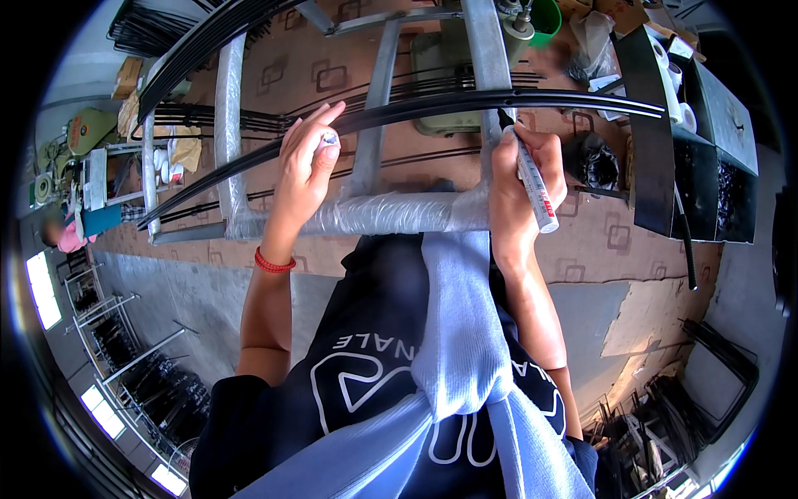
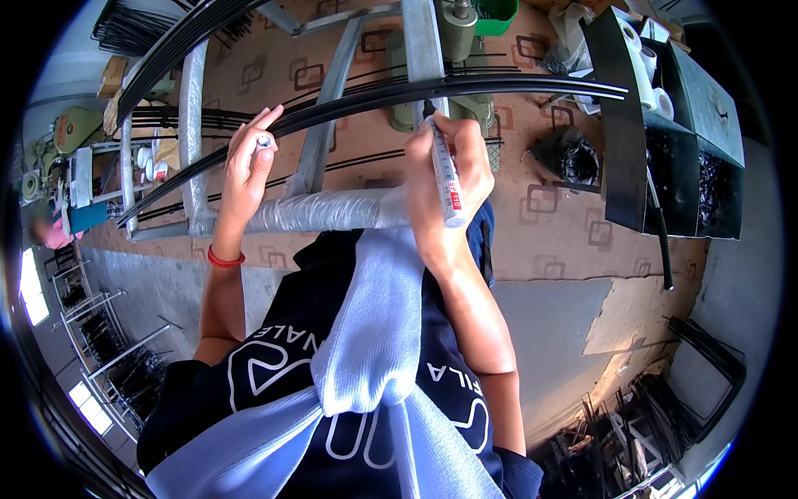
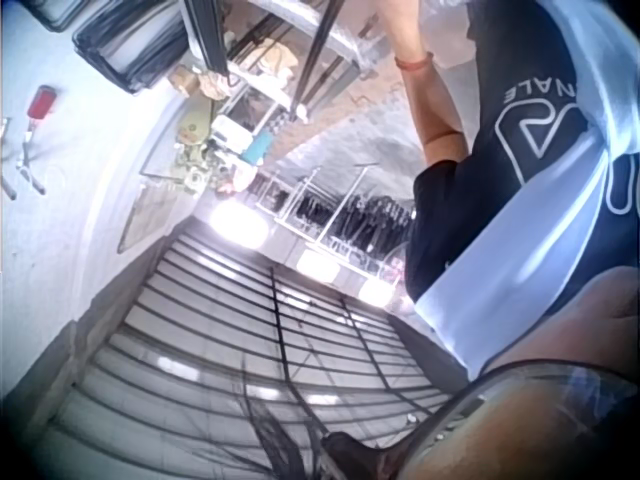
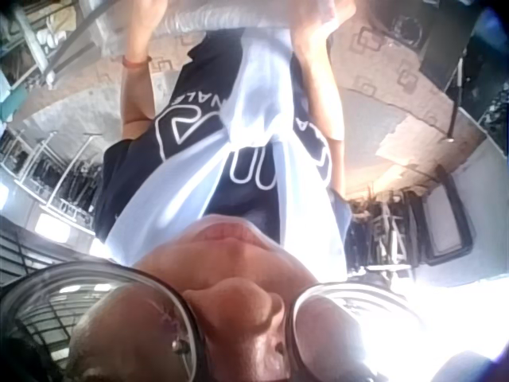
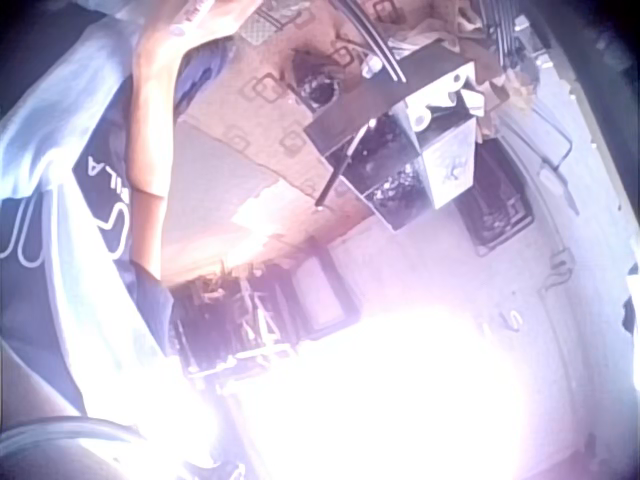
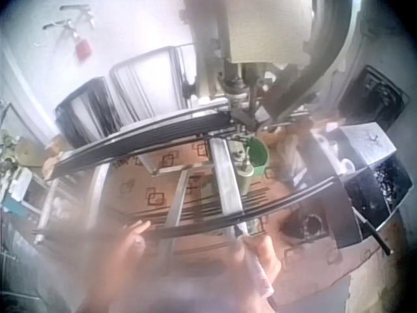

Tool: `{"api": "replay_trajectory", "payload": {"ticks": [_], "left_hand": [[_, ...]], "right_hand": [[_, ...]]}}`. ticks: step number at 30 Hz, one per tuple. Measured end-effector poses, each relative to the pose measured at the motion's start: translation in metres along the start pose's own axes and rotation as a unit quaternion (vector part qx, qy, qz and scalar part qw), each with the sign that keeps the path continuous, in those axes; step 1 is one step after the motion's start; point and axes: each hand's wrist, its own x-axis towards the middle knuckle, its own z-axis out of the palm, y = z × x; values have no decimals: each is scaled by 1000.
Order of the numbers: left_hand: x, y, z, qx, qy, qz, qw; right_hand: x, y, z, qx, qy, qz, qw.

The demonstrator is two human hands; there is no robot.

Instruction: The person uses a marker to write on several black metal rods arranged on a metal rack. They hold each rod steady with one hand while marking it with the other, then place the marked rod back on the rack.

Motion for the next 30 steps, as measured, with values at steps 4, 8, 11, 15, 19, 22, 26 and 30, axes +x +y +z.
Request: {"api": "replay_trajectory", "payload": {"ticks": [4,8,11,15,19,22,26,30], "left_hand": [[1,0,1,-5,4,-3,1000],[1,1,0,-2,5,0,1000],[1,1,0,-2,3,-2,1000],[1,0,-1,-3,-7,0,1000],[2,2,-1,-6,1,-2,1000],[1,2,0,-1,0,-5,1000],[0,1,1,1,0,-11,1000],[0,-2,2,-1,-3,-8,1000]], "right_hand": [[1,0,-1,-3,3,7,1000],[3,-5,-3,5,10,32,999],[3,-4,-4,3,16,45,999],[5,-4,-5,12,43,38,998],[4,2,-8,27,86,-12,996],[3,3,-15,50,65,7,997],[5,10,-22,41,72,-32,996],[4,20,-17,25,36,-92,995]]}}
